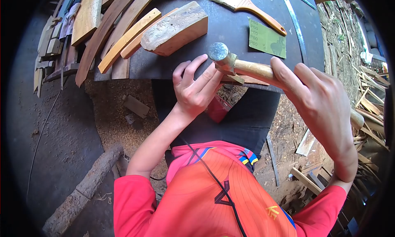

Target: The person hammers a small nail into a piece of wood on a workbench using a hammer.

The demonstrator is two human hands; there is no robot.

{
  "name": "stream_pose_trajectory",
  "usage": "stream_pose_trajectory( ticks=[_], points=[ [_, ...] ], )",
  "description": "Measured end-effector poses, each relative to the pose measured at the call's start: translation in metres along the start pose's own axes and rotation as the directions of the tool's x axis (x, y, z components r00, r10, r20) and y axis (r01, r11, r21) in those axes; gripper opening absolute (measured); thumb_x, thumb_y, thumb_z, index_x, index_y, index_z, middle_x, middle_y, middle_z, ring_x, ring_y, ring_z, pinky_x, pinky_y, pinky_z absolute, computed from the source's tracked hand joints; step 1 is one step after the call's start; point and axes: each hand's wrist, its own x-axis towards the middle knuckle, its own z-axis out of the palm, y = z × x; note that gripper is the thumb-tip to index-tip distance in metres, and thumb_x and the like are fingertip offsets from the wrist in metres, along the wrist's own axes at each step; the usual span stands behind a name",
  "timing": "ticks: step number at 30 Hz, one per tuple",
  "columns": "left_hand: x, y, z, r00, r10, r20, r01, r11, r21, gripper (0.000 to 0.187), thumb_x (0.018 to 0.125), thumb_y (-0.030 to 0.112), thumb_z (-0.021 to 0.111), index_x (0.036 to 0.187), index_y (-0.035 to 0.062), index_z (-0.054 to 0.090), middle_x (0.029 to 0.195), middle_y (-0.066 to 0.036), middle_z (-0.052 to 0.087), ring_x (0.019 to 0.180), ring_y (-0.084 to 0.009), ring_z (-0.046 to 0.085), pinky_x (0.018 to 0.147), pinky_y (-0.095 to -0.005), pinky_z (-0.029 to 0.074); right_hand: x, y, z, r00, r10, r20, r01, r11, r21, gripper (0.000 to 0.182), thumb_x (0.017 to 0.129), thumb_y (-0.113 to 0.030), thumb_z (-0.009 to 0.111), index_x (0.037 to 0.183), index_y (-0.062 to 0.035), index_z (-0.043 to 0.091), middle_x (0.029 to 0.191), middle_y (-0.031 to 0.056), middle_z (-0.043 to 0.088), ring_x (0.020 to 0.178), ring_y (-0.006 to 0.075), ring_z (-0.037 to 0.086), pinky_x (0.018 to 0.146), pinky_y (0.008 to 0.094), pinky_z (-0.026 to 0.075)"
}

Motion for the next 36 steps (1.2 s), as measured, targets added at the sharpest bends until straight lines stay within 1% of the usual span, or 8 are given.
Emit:
stream_pose_trajectory(
  ticks=[13,17,19,20,23,27,33,36],
  points=[
    [0.001,-0.010,0.000,0.996,0.092,-0.009,-0.092,0.996,-0.010,0.020,0.092,0.018,0.077,0.109,0.0104,0.084,0.128,-0.003,0.080,0.116,-0.0269,0.070,0.101,-0.0449,0.051,-0.006,0.017,0.019,0.990,-0.098,-0.100,0.086,0.990,-0.114,0.058,0.092,-0.015,0.079,0.149,-0.0122,0.065,0.080,0.0020,0.054,0.068,0.0167,0.063,0.059,0.0374,0.053],
    [0.003,-0.007,0.001,0.997,0.073,-0.027,-0.074,0.997,-0.007,0.025,0.093,0.018,0.076,0.117,0.0120,0.083,0.132,-0.001,0.080,0.116,-0.0256,0.070,0.102,-0.0443,0.052,-0.015,0.041,0.057,0.976,-0.017,-0.217,0.049,0.988,0.143,0.064,0.085,-0.010,0.086,0.146,-0.0123,0.066,0.082,0.0048,0.063,0.067,0.0225,0.067,0.060,0.0398,0.054],
    [0.006,-0.007,0.001,0.997,0.061,-0.039,-0.062,0.998,-0.021,0.034,0.086,0.018,0.084,0.119,0.0115,0.083,0.130,-0.001,0.081,0.116,-0.0275,0.069,0.100,-0.0444,0.052,-0.017,0.038,0.063,0.965,0.053,-0.255,0.006,0.974,0.226,0.066,0.083,-0.007,0.088,0.145,-0.0126,0.067,0.084,0.0067,0.067,0.068,0.0263,0.069,0.061,0.0412,0.056],
    [0.005,-0.007,-0.001,0.998,0.060,-0.035,-0.061,0.998,-0.033,0.039,0.082,0.019,0.088,0.120,0.0112,0.082,0.129,-0.001,0.081,0.116,-0.0284,0.069,0.099,-0.0445,0.052,-0.016,0.036,0.052,0.985,0.049,-0.165,-0.019,0.983,0.180,0.062,0.085,-0.005,0.085,0.144,-0.0135,0.068,0.091,0.0094,0.073,0.071,0.0307,0.072,0.063,0.0422,0.058],
    [0.007,-0.004,-0.005,0.999,0.044,-0.004,-0.044,0.998,-0.049,0.041,0.083,0.018,0.087,0.123,0.0107,0.082,0.131,-0.001,0.081,0.117,-0.0285,0.068,0.101,-0.0447,0.051,-0.015,0.036,0.064,0.956,0.059,-0.286,0.004,0.976,0.217,0.061,0.083,-0.011,0.087,0.140,-0.0179,0.069,0.080,0.0047,0.066,0.063,0.0254,0.069,0.057,0.0401,0.056],
    [0.015,0.007,-0.021,0.992,-0.045,0.115,0.061,0.988,-0.140,0.052,0.081,0.023,0.087,0.130,0.0088,0.080,0.140,-0.005,0.077,0.124,-0.0320,0.065,0.106,-0.0481,0.048,-0.017,0.038,0.072,0.956,0.181,-0.230,-0.092,0.932,0.351,0.055,0.086,-0.005,0.087,0.138,-0.0113,0.070,0.104,0.0139,0.079,0.084,0.0364,0.077,0.071,0.0429,0.061],
    [0.031,0.013,-0.029,0.985,-0.089,0.149,0.113,0.980,-0.162,0.044,0.084,0.017,0.088,0.126,0.0071,0.080,0.138,-0.006,0.078,0.122,-0.0324,0.067,0.105,-0.0448,0.048,-0.021,0.029,0.090,0.872,0.336,-0.355,-0.087,0.822,0.563,0.050,0.089,-0.015,0.089,0.135,-0.0096,0.070,0.098,0.0141,0.079,0.081,0.0298,0.080,0.073,0.0384,0.062],
    [0.054,0.011,-0.036,0.981,-0.089,0.172,0.124,0.972,-0.202,0.030,0.085,0.015,0.089,0.113,0.0086,0.083,0.137,-0.006,0.078,0.120,-0.0302,0.068,0.103,-0.0424,0.050,-0.039,0.013,0.090,0.771,0.564,-0.295,-0.196,0.651,0.733,0.053,0.088,-0.013,0.091,0.137,-0.0063,0.069,0.096,0.0119,0.080,0.080,0.0178,0.078,0.075,0.0316,0.060]
  ],
)
